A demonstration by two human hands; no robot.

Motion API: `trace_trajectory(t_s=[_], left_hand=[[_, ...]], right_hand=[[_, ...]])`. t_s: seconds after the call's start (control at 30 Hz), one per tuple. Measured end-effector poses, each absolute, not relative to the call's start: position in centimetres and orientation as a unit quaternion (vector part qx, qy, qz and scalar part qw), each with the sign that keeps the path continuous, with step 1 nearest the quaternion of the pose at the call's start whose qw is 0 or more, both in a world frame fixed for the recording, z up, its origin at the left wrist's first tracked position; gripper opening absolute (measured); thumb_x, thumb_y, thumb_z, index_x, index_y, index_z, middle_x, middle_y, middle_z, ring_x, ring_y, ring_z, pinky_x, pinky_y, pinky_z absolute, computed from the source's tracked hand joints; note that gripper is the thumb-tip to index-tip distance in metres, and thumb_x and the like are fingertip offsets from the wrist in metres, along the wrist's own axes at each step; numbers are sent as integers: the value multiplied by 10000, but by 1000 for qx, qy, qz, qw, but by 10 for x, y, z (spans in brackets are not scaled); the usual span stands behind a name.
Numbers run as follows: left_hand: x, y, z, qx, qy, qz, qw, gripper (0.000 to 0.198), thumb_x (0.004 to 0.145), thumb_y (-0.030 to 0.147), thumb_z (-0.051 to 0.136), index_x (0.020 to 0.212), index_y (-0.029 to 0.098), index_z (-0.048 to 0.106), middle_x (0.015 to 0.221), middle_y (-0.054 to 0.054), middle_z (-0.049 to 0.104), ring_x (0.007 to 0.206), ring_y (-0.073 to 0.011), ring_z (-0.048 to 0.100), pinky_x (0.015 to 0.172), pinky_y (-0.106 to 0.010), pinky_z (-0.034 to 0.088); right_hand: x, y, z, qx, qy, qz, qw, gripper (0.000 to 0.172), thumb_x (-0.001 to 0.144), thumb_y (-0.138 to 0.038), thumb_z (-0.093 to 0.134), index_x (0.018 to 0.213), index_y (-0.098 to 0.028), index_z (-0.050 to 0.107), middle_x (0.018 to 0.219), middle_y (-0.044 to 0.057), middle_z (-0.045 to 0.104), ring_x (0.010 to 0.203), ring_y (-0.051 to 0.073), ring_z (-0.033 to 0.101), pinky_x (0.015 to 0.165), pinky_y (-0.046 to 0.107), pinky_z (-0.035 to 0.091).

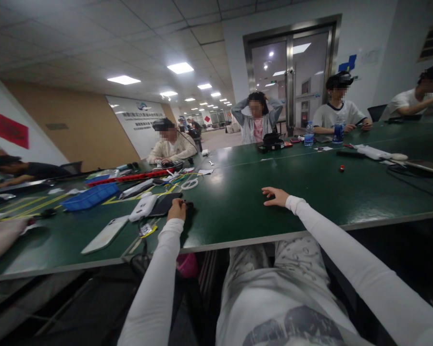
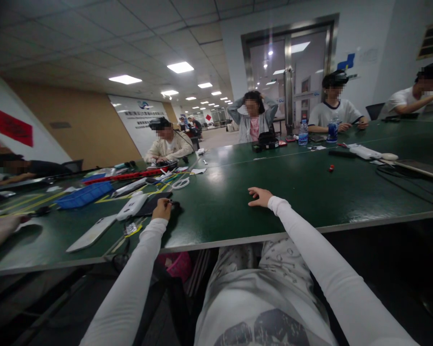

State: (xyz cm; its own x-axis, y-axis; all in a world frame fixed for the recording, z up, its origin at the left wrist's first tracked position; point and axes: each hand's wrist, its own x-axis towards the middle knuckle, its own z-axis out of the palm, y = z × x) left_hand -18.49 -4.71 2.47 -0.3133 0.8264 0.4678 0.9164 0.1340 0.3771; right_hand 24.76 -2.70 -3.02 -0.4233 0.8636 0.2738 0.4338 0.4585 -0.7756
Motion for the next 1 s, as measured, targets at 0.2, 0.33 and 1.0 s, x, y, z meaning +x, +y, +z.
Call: trace_trajectory(t_s=[0.2,0.33,1.0], left_hand=[[-192,-45,23,-577,-749,-313,86,223,738,227,412,956,180,403,899,-76,571,834,-190,550,748,-302,401],[-188,-43,22,-595,-733,-315,99,246,750,210,382,988,151,392,911,-95,564,840,-179,545,755,-293,397],[-162,-37,16,-660,-701,-246,109,229,780,269,346,967,161,421,911,-97,557,882,-181,518,766,-291,387]], right_hand=[[248,-26,-32,-410,-792,301,338,687,566,-366,661,1174,-208,382,1068,75,522,885,161,523,819,370,415],[248,-25,-33,-407,-791,299,345,682,564,-363,663,1167,-199,389,1069,78,524,874,162,526,813,368,420],[248,-26,-33,-410,-790,298,345,645,569,-348,661,1148,-204,416,1055,72,534,867,162,529,811,364,421]])
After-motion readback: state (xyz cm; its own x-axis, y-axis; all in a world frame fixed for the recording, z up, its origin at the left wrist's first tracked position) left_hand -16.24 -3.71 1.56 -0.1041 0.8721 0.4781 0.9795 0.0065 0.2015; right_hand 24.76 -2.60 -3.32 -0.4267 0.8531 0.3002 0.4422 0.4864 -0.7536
